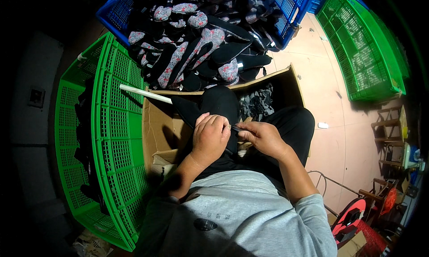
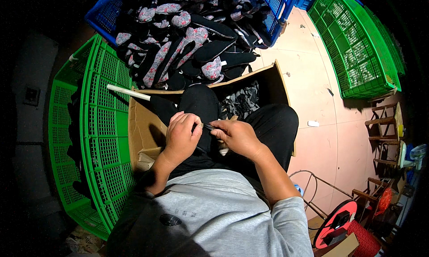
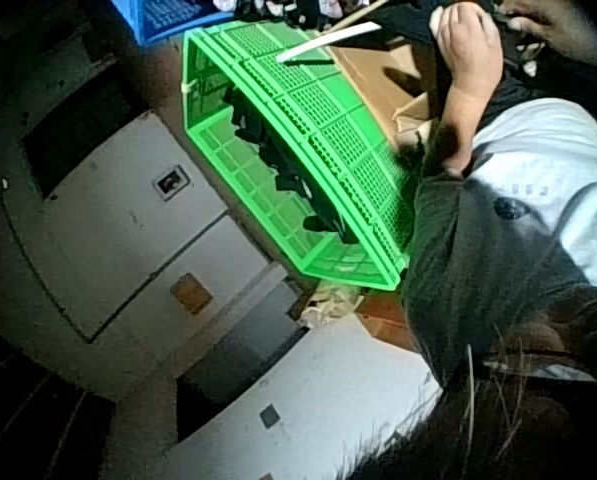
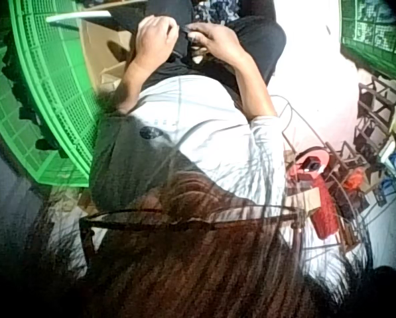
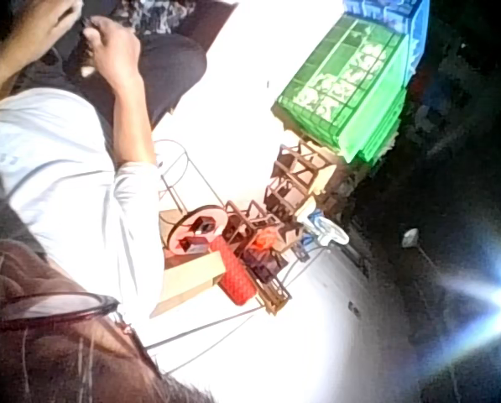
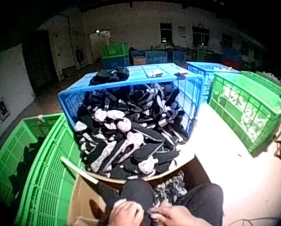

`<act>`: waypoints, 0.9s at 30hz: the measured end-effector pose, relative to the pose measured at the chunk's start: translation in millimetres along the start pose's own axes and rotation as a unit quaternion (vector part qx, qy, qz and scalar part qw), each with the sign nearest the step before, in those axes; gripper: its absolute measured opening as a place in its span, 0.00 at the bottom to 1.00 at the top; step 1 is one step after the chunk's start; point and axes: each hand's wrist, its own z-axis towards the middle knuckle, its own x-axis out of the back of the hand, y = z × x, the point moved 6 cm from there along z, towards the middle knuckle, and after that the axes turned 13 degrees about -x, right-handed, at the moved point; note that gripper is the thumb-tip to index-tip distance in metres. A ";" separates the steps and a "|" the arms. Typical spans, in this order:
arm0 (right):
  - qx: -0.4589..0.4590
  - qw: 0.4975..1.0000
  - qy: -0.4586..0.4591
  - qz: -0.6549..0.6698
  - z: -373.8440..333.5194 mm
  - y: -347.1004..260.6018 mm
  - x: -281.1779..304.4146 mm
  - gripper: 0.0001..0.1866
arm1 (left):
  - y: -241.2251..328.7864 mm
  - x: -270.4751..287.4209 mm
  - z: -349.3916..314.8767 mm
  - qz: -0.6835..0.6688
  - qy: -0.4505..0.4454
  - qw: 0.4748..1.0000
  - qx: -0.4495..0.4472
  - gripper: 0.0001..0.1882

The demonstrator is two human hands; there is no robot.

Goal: The person sits on the floor and sews a patterned fabric upper onto a black slipper sole using a needle and thread. They repeatedly pull the thread through the fabric, secure the upper to the sole, and trim excess thread. The finished slippers are placed into a green crate.

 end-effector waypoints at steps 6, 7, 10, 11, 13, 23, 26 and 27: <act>0.002 1.000 -0.001 -0.008 2.3 0.0 -1.0 0.15 | -1.1 -0.6 -0.8 0.006 0.001 1.000 0.009 0.04; 0.005 1.000 0.000 -0.009 2.6 -0.4 -1.4 0.15 | -1.6 -0.8 -1.3 0.007 0.002 1.000 0.010 0.04; 0.016 1.000 0.003 -0.023 3.2 -1.9 -1.4 0.15 | -1.7 -0.2 -1.3 0.005 0.003 1.000 0.006 0.05; 0.021 0.999 0.003 -0.029 3.4 -2.5 -1.5 0.15 | -1.4 0.2 -1.1 0.005 0.004 1.000 0.004 0.05; 0.015 1.000 0.005 -0.022 4.2 -1.0 -2.2 0.15 | -1.0 0.6 -1.1 0.005 0.005 1.000 0.004 0.05; -0.085 0.959 -0.022 0.268 9.0 38.2 -19.8 0.15 | -4.3 3.2 -3.2 0.004 0.025 1.000 0.017 0.05; -0.073 0.934 -0.069 0.343 10.9 49.9 -34.0 0.18 | -3.8 4.3 -4.5 0.011 0.037 0.999 0.015 0.04; -0.081 0.920 -0.093 0.373 8.4 51.0 -39.2 0.19 | -2.8 4.5 -5.0 0.012 0.037 0.999 0.015 0.04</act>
